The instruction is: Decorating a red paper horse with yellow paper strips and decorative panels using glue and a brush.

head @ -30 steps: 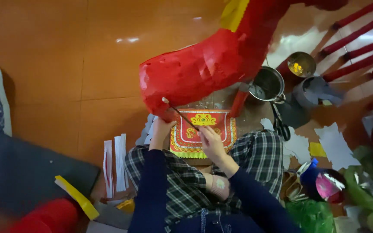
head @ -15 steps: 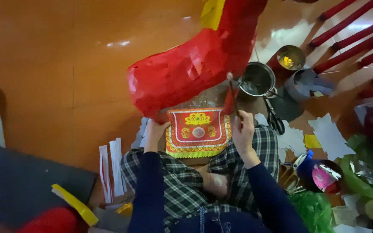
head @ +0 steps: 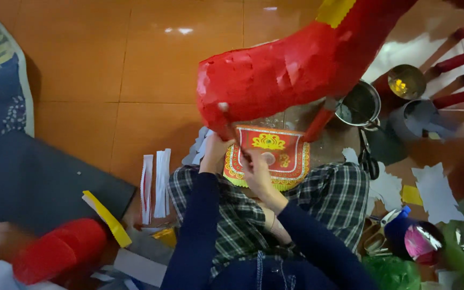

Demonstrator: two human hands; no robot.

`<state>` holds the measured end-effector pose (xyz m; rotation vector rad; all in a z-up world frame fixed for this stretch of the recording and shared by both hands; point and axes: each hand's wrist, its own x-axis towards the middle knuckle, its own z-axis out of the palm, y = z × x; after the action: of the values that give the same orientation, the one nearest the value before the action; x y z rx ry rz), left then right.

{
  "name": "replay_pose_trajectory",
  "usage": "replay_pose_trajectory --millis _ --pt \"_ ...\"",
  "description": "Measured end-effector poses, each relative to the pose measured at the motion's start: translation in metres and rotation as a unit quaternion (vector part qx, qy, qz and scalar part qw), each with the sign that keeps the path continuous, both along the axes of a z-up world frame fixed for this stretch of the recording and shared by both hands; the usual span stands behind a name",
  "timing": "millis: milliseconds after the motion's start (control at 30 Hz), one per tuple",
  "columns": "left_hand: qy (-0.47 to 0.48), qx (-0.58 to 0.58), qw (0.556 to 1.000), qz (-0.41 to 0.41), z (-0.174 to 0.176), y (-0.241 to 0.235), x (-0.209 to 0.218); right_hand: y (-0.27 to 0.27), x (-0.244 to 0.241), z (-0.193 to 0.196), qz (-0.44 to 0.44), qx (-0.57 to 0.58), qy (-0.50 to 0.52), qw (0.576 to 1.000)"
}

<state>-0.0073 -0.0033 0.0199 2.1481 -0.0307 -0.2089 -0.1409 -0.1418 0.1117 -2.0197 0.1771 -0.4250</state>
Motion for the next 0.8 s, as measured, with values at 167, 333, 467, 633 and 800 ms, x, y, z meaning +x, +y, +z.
replay_pose_trajectory --millis 167,333,467,633,800 --pt "-0.002 0.002 0.999 -0.032 0.044 0.002 -0.017 -0.021 -0.001 0.018 0.047 -0.060 -0.075 0.994" --pt "0.041 0.138 0.985 -0.098 0.048 0.004 -0.020 -0.162 -0.045 0.040 -0.080 -0.053 -0.105 0.990" --pt "0.057 0.240 0.955 -0.163 -0.012 0.011 -0.024 -0.285 -0.034 0.021 -0.210 -0.147 0.121 0.959" --pt "0.057 0.222 0.932 -0.281 -0.014 -0.038 -0.044 -0.338 0.021 0.002 -0.205 -0.490 0.187 0.826" --pt "0.111 0.230 0.910 -0.328 0.005 -0.065 -0.052 -0.358 0.050 -0.006 -0.163 -0.637 0.119 0.744"
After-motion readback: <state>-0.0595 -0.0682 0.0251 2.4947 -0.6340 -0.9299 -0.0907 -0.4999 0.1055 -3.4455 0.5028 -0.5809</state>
